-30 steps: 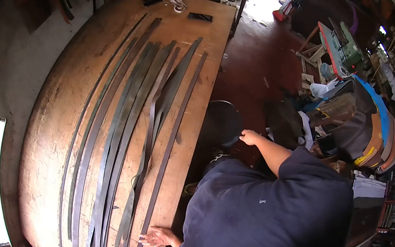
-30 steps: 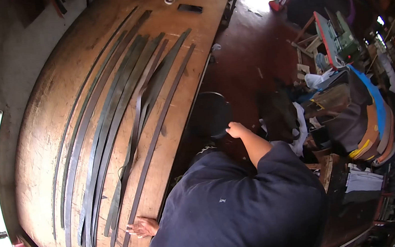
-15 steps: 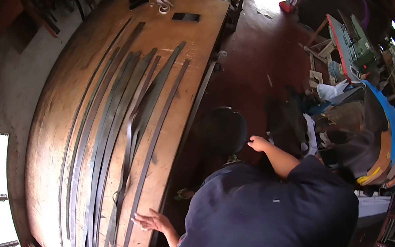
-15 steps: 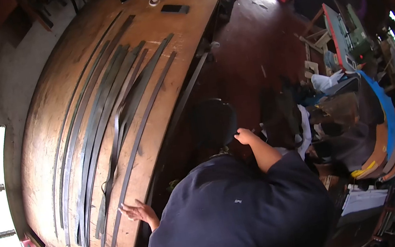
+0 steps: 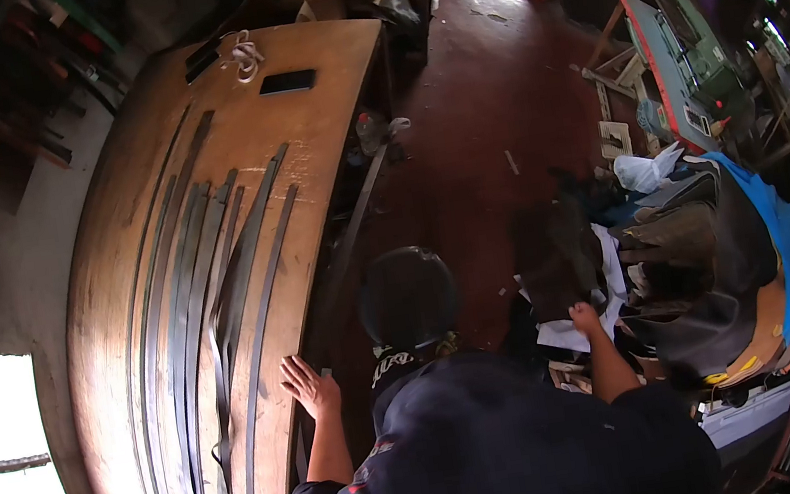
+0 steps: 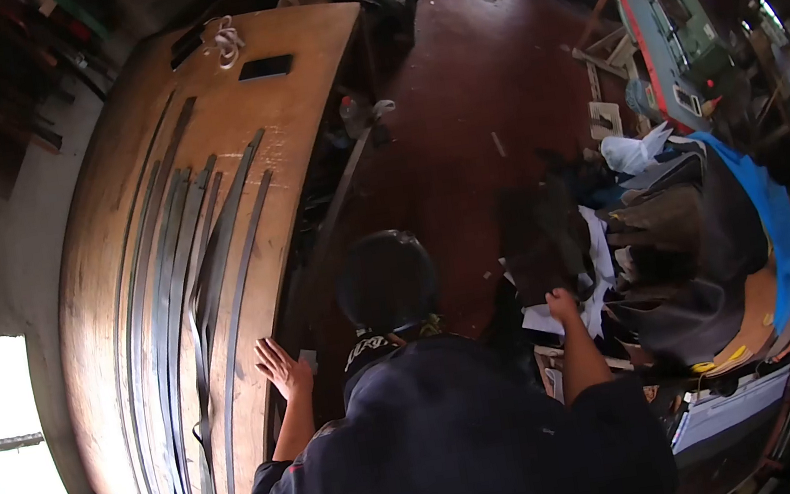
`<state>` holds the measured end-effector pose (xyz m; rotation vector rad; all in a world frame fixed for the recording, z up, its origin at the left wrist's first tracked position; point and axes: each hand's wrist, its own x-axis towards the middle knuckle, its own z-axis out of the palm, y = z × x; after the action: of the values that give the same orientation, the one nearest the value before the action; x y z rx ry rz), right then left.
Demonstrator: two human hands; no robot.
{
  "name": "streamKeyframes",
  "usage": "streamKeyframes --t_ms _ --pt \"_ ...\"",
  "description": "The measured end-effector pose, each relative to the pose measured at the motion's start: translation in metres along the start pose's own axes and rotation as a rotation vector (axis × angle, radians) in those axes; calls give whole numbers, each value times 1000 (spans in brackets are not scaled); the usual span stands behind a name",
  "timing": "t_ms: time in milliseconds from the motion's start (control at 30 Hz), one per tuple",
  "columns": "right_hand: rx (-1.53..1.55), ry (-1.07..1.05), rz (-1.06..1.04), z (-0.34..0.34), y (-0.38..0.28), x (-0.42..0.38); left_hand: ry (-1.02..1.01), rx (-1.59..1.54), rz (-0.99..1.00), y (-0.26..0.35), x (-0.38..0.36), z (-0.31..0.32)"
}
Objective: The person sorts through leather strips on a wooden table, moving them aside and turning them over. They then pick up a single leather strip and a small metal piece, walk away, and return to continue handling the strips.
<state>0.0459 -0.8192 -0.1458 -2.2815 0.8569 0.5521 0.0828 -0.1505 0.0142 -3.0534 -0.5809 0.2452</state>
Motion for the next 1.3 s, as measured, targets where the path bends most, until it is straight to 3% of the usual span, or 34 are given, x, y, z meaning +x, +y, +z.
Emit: streamKeyframes --t_ms 67,100,133,167,233,267,300,333,367,400,433,467,500,633,700,733,767,833,900,933,967,1033,1067,1100,1200,1300 --pt "-250 -101 -252 35 102 15 2 11 7 0 -1 1" --pt "-139 175 -311 35 86 -44 7 16 -1 1 0 1" --pt "-266 53 -247 27 73 -72 -4 26 -21 4 1 1" --pt "-288 -89 -10 85 149 -41 -4 20 -17 6 1 0" --pt "-973 -505 -558 55 136 -84 1 40 -52 10 2 0" --pt "-978 -505 -560 64 164 -82 -8 44 -59 10 2 1" --pt "-371 -563 -472 80 205 -78 -9 42 -64 9 3 3" --pt "234 -585 -356 79 202 -82 -15 40 -71 8 4 6" --pt "230 -585 -356 63 207 -92 -22 37 -77 7 5 8" --pt "-268 -581 -428 39 164 -101 -64 36 -99 11 6 3" --pt "-769 -550 -481 22 74 -71 -63 27 -98 11 8 6" --pt "-260 -363 154 33 70 -43 -72 73 -99 7 8 10" --pt "-18 -295 239 20 59 -24 -82 118 -99 6 9 14" --pt "352 152 -77 -5 -25 27 -89 116 -128 7 12 19" --pt "476 29 15 -23 -73 38 -103 38 -161 9 12 20" --pt "359 -46 -21 -34 -91 43 -79 70 -164 8 13 25" --pt "198 47 -104 -22 -80 65 -34 72 -169 9 13 30" --pt "-132 -140 -124 -31 -99 85 -8 10 -223 15 17 32" --pt "-149 -175 -54 -49 -130 106 -4 -38 -335 25 23 36" --pt "-620 -145 -508 -59 -135 127 124 13 -311 26 23 47" --pt "-1087 -111 -964 -69 -139 142 112 14 -308 30 23 52" --pt "58 -66 -102 -79 -163 163 96 53 -371 30 26 55" --pt "97 -3 -75 -91 -199 158 332 573 -268 24 32 63" --pt "137 62 -52 -106 -247 137 362 519 -292 28 34 62" --pt "64 114 -187 -96 -232 197 445 647 -293 26 45 61" --pt "-4 82 -172 -102 -237 221 354 566 -382 21 49 63"
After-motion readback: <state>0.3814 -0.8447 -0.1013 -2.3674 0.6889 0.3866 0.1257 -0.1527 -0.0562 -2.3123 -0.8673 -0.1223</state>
